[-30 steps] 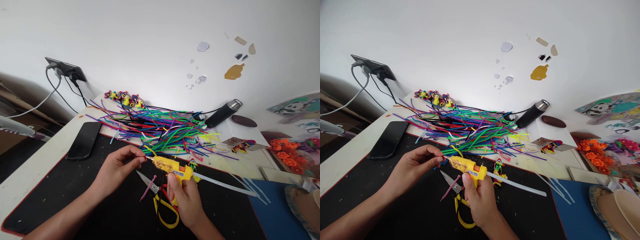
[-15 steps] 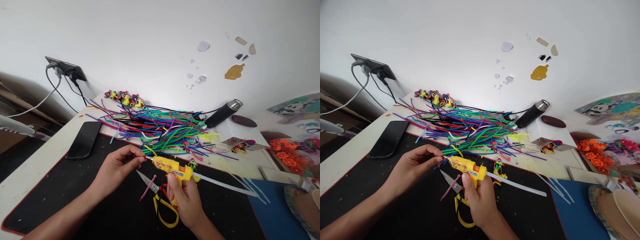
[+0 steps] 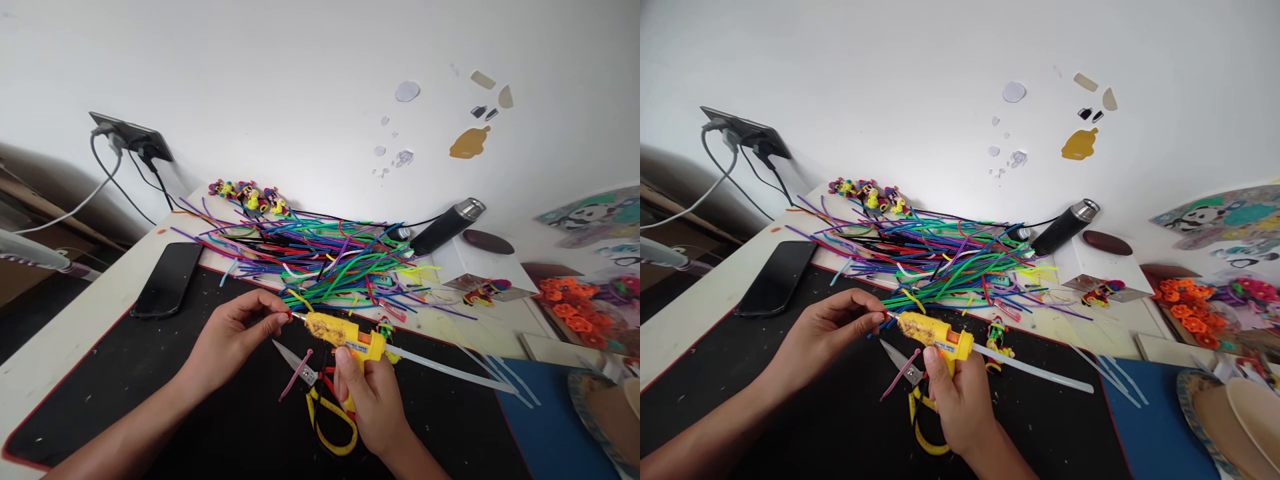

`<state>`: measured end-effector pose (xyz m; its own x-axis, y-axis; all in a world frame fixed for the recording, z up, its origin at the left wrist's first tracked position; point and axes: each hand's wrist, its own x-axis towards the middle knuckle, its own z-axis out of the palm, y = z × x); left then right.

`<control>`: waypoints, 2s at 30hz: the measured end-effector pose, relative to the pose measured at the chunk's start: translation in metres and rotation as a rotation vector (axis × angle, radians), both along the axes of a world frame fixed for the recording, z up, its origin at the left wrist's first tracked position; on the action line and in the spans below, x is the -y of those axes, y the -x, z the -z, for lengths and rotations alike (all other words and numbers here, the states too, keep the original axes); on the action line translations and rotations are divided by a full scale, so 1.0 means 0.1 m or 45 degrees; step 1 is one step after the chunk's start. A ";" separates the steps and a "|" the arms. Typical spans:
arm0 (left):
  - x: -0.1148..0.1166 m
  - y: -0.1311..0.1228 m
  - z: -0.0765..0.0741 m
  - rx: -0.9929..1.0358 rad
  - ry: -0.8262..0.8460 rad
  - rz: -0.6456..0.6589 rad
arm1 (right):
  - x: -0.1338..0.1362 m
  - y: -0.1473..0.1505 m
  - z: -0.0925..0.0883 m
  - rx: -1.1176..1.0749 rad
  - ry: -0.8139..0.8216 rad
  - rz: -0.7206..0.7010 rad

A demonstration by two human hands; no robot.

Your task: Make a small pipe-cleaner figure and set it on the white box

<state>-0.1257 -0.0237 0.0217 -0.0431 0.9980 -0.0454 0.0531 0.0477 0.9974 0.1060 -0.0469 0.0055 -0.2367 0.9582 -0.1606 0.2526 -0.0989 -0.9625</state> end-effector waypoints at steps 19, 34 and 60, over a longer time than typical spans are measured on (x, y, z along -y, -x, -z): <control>0.02 0.02 0.01 -0.004 -0.001 0.010 | 0.00 0.00 -0.01 -0.009 -0.022 -0.014; 0.02 0.02 0.02 -0.018 -0.023 -0.006 | -0.01 0.01 -0.04 -0.016 -0.020 -0.032; 0.04 0.02 0.00 -0.010 -0.026 -0.071 | 0.01 0.01 0.00 -0.013 -0.017 0.001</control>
<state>-0.1277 -0.0272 0.0217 -0.0987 0.9948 -0.0247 0.0590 0.0306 0.9978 0.1047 -0.0481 0.0057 -0.2372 0.9606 -0.1450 0.2429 -0.0859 -0.9662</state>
